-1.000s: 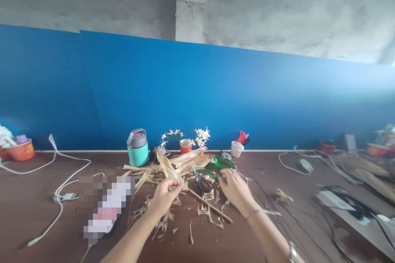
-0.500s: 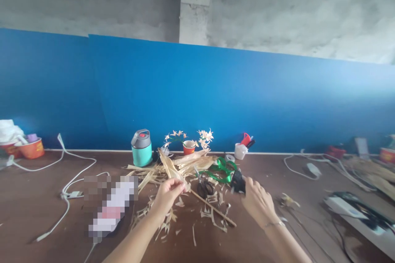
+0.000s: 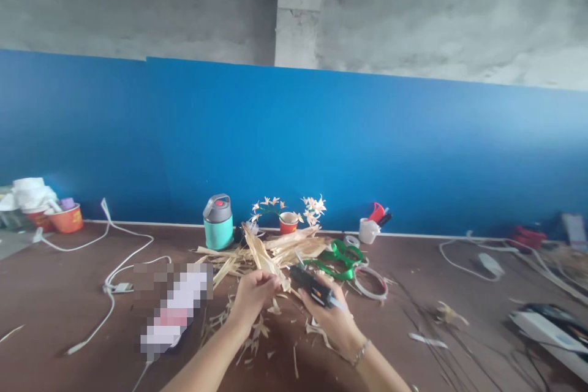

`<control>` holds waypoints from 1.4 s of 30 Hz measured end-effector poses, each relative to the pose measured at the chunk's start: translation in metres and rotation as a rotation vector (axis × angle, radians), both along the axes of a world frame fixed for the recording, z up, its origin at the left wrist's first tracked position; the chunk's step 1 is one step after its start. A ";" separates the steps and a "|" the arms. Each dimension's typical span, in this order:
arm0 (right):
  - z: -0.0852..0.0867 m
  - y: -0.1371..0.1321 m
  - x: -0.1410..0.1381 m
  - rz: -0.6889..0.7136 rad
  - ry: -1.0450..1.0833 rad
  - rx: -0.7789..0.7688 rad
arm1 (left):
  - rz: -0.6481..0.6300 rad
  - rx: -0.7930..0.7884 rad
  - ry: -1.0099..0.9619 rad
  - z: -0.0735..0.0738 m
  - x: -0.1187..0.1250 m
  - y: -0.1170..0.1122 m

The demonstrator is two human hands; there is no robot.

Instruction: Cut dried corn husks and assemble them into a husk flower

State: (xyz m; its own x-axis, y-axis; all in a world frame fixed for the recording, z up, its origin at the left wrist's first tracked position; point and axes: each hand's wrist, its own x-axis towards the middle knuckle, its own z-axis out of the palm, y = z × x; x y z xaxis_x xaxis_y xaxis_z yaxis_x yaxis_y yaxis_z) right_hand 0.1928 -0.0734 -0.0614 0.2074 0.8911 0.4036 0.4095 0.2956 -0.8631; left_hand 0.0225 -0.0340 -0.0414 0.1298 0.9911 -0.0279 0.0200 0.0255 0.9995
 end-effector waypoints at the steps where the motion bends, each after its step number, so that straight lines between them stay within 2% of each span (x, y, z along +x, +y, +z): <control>1: -0.003 -0.001 -0.001 0.019 -0.029 -0.004 | -0.001 -0.003 -0.010 0.000 0.000 0.000; 4: -0.003 -0.005 -0.001 0.090 -0.080 -0.017 | -0.018 -0.023 -0.031 -0.002 0.000 -0.001; 10: 0.009 -0.008 -0.002 0.175 -0.103 -0.054 | -0.020 -0.051 -0.022 -0.004 -0.001 -0.004; 24: 0.010 -0.008 -0.002 0.128 -0.152 -0.047 | -0.021 -0.019 0.022 0.001 0.000 -0.006; 32: 0.011 -0.008 -0.003 0.118 -0.154 -0.076 | -0.005 -0.068 -0.002 0.008 0.001 -0.010; 42: 0.011 -0.008 -0.003 0.115 -0.151 -0.089 | -0.014 -0.036 0.030 0.005 0.000 -0.008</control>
